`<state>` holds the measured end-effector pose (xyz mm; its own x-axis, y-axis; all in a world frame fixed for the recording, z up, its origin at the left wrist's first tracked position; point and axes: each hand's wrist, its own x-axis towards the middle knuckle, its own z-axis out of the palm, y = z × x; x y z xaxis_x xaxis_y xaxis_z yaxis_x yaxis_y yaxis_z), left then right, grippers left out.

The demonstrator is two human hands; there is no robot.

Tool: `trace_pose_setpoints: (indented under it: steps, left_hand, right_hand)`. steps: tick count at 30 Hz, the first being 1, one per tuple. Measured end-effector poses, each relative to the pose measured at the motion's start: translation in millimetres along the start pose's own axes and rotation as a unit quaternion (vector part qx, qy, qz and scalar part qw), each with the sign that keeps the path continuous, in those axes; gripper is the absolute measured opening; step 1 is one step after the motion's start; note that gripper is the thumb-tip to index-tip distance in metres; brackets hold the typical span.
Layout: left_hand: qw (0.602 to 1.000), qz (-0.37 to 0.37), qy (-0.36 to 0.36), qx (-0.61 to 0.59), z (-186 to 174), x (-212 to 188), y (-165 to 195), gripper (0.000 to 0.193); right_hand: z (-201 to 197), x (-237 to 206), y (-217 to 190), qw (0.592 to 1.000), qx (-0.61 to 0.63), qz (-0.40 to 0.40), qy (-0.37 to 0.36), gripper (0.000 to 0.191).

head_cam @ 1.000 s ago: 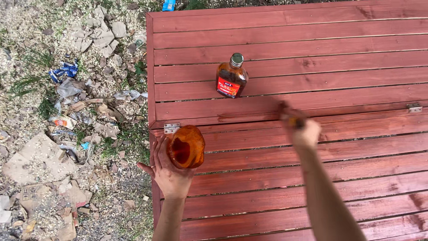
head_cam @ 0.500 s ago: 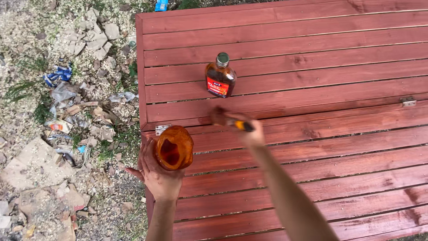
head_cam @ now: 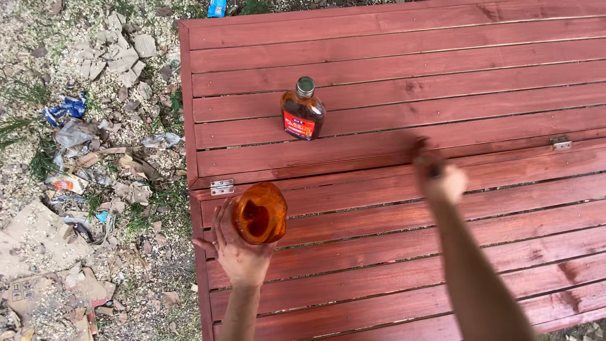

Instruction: The person applies reddish-brown wood stain to a slatted wooden folding bench outdoors. They hold a cup of stain in one hand and a staining pad in the other, wiping the stain across the tabletop, edges, apron, and legs, dipping the pad back into the cup as they work.

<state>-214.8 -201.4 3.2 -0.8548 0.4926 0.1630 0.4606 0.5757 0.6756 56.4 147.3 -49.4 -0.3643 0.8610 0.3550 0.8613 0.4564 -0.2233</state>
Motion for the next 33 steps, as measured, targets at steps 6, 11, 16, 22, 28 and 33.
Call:
trace_pose_setpoints:
  steps: [6,11,16,22,28,33]
  left_hand:
    - [0.998,-0.018,0.059,0.028,-27.1,0.5,-32.9,0.113]
    - [0.993,-0.015,0.103,0.054,-58.1,-0.5,-65.3,0.117]
    - [0.992,-0.024,0.117,0.04,-65.6,2.3,-74.5,0.11]
    - [0.991,-0.019,0.108,0.076,-48.1,9.2,-60.4,0.116]
    - [0.993,0.013,0.087,0.074,-39.3,13.7,-47.2,0.106]
    - [0.991,0.037,0.079,0.105,-32.6,19.1,-41.4,0.101]
  right_hand:
    - [48.0,-92.3,-195.4,0.978,0.169,-0.059,-0.106,0.047]
    - [49.7,-105.0,-327.6,0.918,0.222,-0.056,-0.325,0.055]
    - [66.6,-90.2,-356.8,0.803,0.524,0.001,-0.284,0.035]
    - [65.4,-74.5,-280.3,0.832,0.515,0.08,-0.191,0.027]
    - [1.1,-58.5,-233.1,0.892,0.405,0.109,-0.17,0.03]
    - [-50.4,-61.4,-251.6,0.719,0.608,0.214,-0.258,0.035]
